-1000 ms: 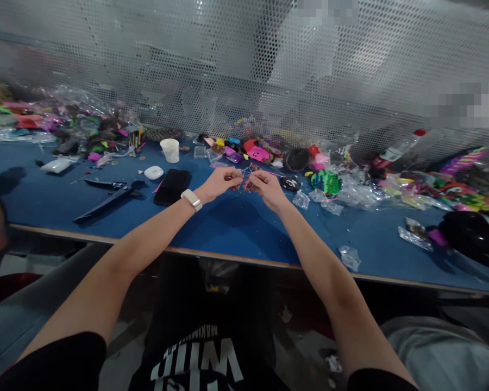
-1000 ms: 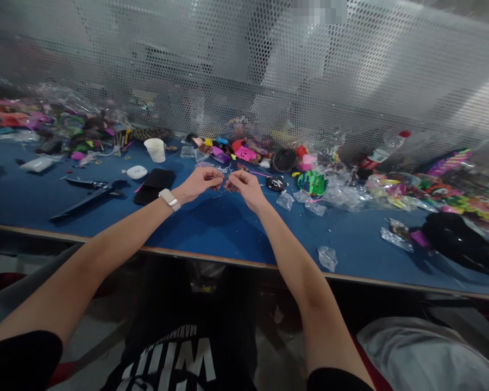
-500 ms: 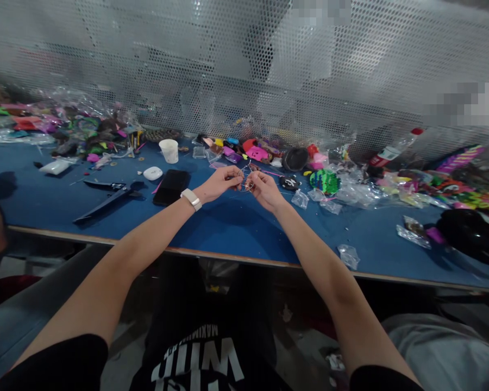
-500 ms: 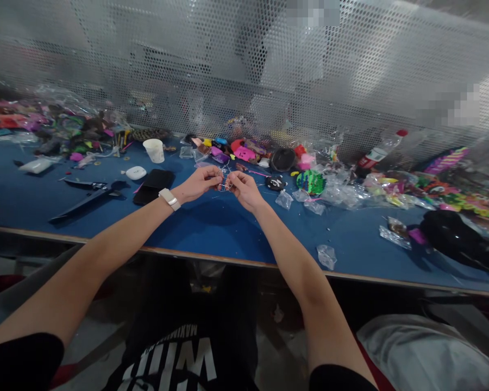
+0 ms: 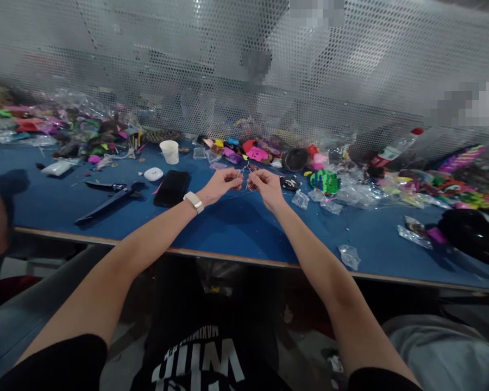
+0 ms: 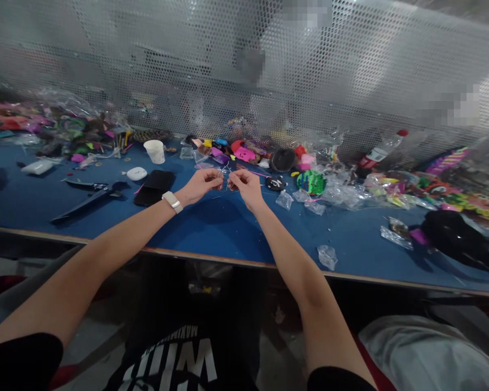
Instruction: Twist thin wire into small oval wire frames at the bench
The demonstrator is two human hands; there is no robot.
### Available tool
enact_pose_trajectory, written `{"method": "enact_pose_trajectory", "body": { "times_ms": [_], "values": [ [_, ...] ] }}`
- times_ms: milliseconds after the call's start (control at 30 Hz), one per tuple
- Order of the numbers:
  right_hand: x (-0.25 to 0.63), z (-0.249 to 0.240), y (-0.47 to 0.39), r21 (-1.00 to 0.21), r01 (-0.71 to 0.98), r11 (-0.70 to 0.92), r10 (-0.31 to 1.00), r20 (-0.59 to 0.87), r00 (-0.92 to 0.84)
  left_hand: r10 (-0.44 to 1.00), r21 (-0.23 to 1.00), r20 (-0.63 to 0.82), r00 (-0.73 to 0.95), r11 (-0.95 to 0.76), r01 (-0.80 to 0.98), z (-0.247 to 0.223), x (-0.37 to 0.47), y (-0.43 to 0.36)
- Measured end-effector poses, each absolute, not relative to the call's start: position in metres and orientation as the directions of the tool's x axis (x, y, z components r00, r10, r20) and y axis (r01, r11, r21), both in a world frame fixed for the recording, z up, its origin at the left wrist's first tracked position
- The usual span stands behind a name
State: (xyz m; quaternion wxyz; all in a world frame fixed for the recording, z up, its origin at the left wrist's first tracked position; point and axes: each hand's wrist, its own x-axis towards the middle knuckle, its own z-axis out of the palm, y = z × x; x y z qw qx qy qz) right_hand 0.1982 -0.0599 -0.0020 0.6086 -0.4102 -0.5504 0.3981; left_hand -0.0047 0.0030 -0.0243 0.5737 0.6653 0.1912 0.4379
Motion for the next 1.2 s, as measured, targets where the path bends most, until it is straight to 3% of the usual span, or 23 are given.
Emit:
{"method": "enact_pose_trajectory", "body": {
  "times_ms": [267, 400, 533, 667, 900, 1200],
  "values": [
    [0.199, -0.009, -0.055, -0.949, -0.031, 0.314, 0.946, 0.31, 0.096, 0.728, 0.903, 0.429, 0.536, -0.365, -0.226, -0.017, -0.009, 0.002],
    [0.201, -0.009, -0.056, -0.897, 0.128, 0.424, 0.878, 0.442, 0.185, 0.735, 0.89, 0.442, 0.515, -0.432, -0.147, -0.016, -0.008, -0.003],
    [0.2, -0.007, -0.062, -0.802, 0.321, 0.504, 0.811, 0.567, 0.145, 0.756, 0.83, 0.501, 0.422, -0.558, 0.015, -0.017, -0.003, -0.011],
    [0.198, -0.006, -0.065, -0.782, 0.345, 0.52, 0.801, 0.586, 0.121, 0.773, 0.787, 0.547, 0.322, -0.606, 0.118, -0.016, 0.002, -0.018],
    [0.198, -0.004, -0.068, -0.778, 0.34, 0.529, 0.806, 0.586, 0.088, 0.781, 0.813, 0.54, 0.313, -0.58, 0.046, -0.015, 0.002, -0.024],
    [0.189, 0.005, -0.078, -0.72, 0.43, 0.546, 0.754, 0.645, 0.123, 0.721, 0.745, 0.604, 0.341, -0.662, 0.083, -0.009, 0.0, -0.03]
  ]
}}
